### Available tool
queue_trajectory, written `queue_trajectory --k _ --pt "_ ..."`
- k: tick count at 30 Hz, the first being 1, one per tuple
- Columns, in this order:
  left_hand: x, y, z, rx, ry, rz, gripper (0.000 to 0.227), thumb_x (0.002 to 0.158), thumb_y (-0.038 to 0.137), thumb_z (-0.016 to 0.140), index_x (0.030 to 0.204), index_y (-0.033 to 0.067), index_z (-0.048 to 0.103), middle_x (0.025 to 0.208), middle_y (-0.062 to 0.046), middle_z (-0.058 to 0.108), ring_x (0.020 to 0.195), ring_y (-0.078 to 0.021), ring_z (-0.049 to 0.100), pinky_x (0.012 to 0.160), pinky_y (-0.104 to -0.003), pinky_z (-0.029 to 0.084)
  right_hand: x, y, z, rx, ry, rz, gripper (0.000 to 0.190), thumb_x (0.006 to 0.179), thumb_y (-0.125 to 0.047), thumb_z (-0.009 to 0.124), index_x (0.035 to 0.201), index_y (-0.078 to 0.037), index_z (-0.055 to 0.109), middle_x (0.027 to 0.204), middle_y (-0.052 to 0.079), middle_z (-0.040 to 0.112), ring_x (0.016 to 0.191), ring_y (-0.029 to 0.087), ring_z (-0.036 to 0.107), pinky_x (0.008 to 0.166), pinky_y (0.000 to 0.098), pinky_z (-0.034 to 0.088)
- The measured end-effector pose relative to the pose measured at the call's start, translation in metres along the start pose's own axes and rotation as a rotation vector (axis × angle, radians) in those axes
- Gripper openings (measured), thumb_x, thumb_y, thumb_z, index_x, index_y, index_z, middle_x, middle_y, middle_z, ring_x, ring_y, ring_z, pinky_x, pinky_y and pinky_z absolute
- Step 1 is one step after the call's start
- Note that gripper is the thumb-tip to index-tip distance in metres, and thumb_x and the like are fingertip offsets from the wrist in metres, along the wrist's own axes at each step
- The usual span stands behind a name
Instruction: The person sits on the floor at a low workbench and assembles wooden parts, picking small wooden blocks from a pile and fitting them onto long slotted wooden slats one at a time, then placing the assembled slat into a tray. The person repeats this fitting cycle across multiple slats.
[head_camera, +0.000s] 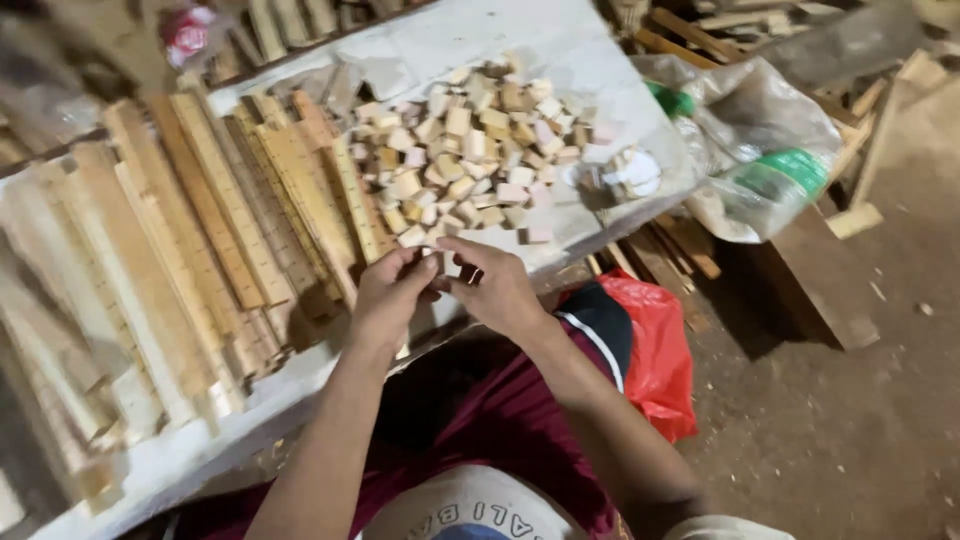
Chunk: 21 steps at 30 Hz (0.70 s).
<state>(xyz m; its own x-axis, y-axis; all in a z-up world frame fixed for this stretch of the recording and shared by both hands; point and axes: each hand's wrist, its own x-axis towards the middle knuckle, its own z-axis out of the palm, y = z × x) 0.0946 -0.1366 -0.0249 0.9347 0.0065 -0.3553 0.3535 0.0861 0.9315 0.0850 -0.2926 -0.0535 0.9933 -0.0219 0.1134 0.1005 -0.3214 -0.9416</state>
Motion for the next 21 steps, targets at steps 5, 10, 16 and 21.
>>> queue_trajectory --k 5,10,16,21 --pt "-0.002 -0.012 0.021 -0.151 -0.168 -0.114 0.046 0.092 0.011 0.072 0.133 -0.0067 0.057 0.093 -0.015 0.060 0.073 -0.0211 0.069 0.067 -0.029 0.063 -0.018 0.056 -0.065 -0.144 0.475 0.043 0.023 0.084 -0.009 0.084 0.107 -0.012 0.080 0.090 0.016 0.077 0.085 0.030 0.076 0.073 0.0370 0.062" --pt "-0.004 -0.016 0.041 -0.150 -0.191 -0.151 0.045 0.093 0.012 0.071 0.133 -0.0049 0.057 0.091 -0.015 0.060 0.073 -0.0218 0.070 0.065 -0.029 0.063 -0.004 0.127 -0.130 -0.696 0.745 0.005 0.011 0.089 -0.021 0.083 0.095 -0.012 0.081 0.076 0.015 0.072 0.075 0.036 0.073 0.064 0.0449 0.059" --pt "-0.003 -0.023 0.048 -0.121 -0.199 -0.211 0.040 0.093 0.015 0.072 0.130 0.0026 0.061 0.074 -0.015 0.065 0.057 -0.0198 0.071 0.052 -0.027 0.061 0.022 0.144 -0.134 -0.796 0.547 0.420 0.028 0.090 -0.046 0.077 0.108 -0.025 0.080 0.086 0.008 0.073 0.084 0.037 0.074 0.073 0.0515 0.061" --pt "-0.007 -0.022 0.041 -0.136 -0.144 -0.217 0.038 0.091 0.012 0.074 0.127 0.0012 0.064 0.079 -0.018 0.066 0.062 -0.0221 0.073 0.059 -0.030 0.064 0.018 0.143 -0.121 -0.840 0.398 0.505 0.020 0.091 -0.045 0.070 0.104 -0.034 0.080 0.082 0.013 0.076 0.084 0.044 0.074 0.076 0.0542 0.060"
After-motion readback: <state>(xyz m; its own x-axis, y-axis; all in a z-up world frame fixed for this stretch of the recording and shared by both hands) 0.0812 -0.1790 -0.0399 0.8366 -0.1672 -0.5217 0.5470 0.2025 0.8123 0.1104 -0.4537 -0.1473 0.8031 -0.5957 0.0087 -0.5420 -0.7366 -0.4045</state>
